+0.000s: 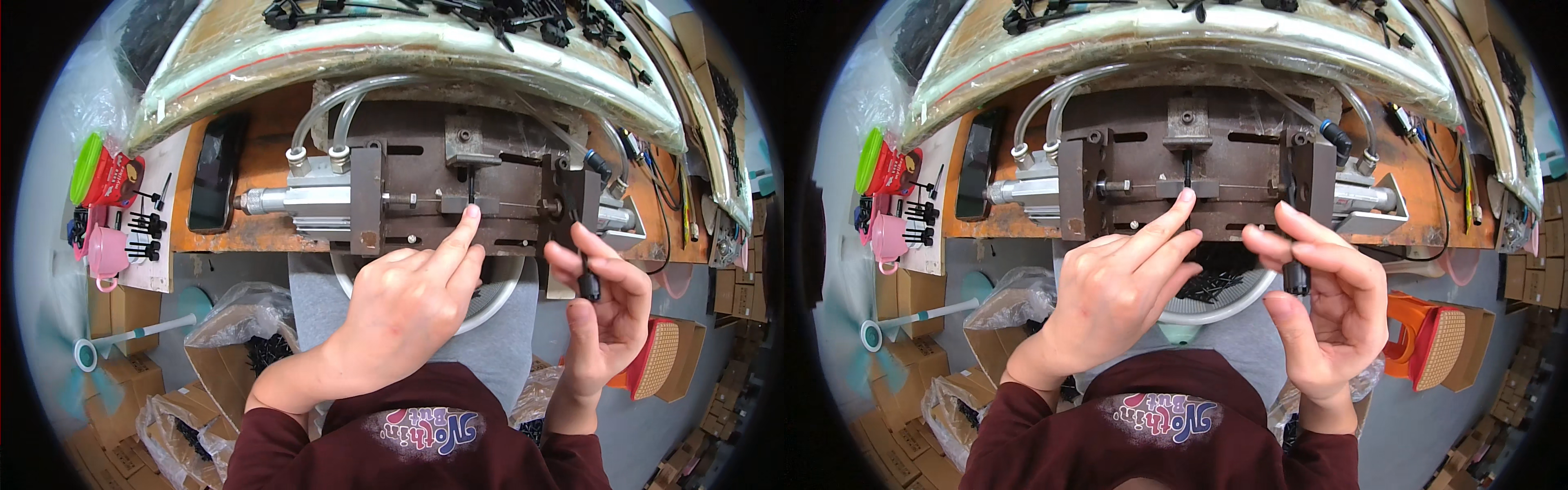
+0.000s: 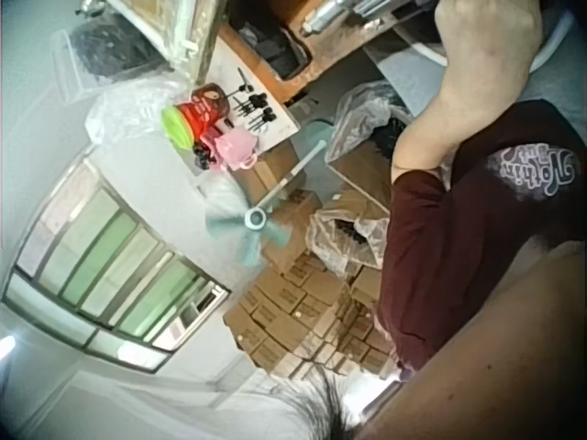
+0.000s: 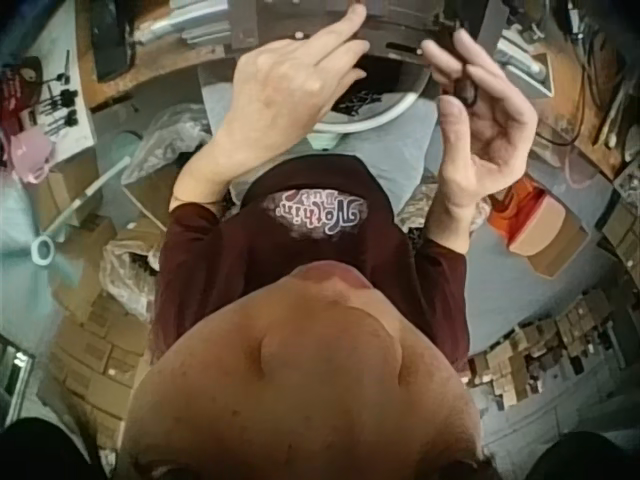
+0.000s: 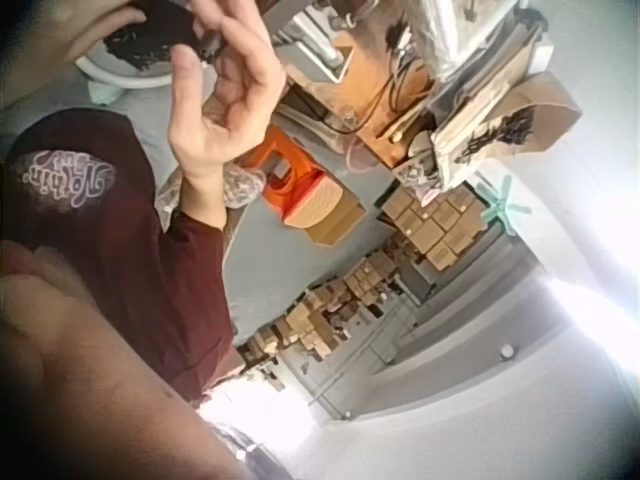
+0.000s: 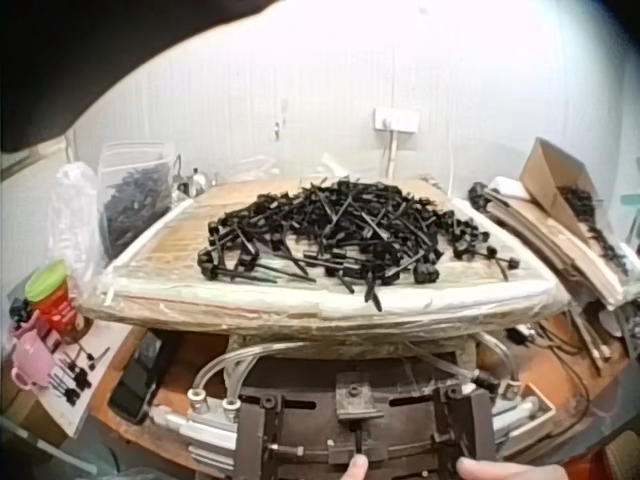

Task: Assemble small black plastic components using a pneumatic clamping machine.

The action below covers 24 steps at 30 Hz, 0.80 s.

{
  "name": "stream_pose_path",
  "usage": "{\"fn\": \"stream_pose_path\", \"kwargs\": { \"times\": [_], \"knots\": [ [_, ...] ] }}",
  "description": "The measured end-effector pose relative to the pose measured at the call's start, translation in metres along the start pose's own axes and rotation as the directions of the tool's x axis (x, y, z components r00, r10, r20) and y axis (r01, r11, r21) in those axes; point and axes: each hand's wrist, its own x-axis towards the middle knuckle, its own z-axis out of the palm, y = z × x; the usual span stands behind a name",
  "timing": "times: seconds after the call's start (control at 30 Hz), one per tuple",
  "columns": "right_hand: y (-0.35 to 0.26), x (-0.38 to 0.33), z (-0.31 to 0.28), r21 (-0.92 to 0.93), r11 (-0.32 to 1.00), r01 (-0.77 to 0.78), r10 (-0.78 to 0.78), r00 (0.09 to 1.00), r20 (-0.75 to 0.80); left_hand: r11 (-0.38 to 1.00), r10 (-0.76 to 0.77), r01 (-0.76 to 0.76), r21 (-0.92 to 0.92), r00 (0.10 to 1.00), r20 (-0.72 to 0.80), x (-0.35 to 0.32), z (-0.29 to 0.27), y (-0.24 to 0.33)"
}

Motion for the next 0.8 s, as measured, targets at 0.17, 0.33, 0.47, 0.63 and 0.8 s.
{"fn": "stream_pose_path", "kwargs": {
  "times": [0.17,0.33,0.47,0.63,0.8],
  "knots": [
    [-0.006,0.004,0.001,-0.466,0.881,0.085,-0.037,0.993,0.112,0.992,0.082,-0.099,-0.074,0.975,-0.207,0.034,-0.042,-0.015],
    [0.012,0.006,0.02,-0.651,0.702,0.288,-0.084,0.942,0.325,0.982,0.185,-0.148,0.121,0.894,-0.407,0.113,-0.068,-0.059],
    [0.025,0.008,0.035,-0.731,0.563,0.384,-0.056,0.901,0.43,0.995,0.064,-0.036,0.095,0.95,-0.306,0.162,-0.06,-0.09],
    [0.027,0.017,0.036,-0.76,0.452,0.467,-0.089,0.871,0.482,0.992,-0.127,0.127,-0.001,0.987,-0.094,0.184,-0.059,-0.093],
    [0.024,0.018,0.033,-0.768,0.435,0.47,-0.037,0.861,0.507,0.999,-0.015,0.006,-0.05,0.981,-0.191,0.183,-0.057,-0.101]
  ]
}}
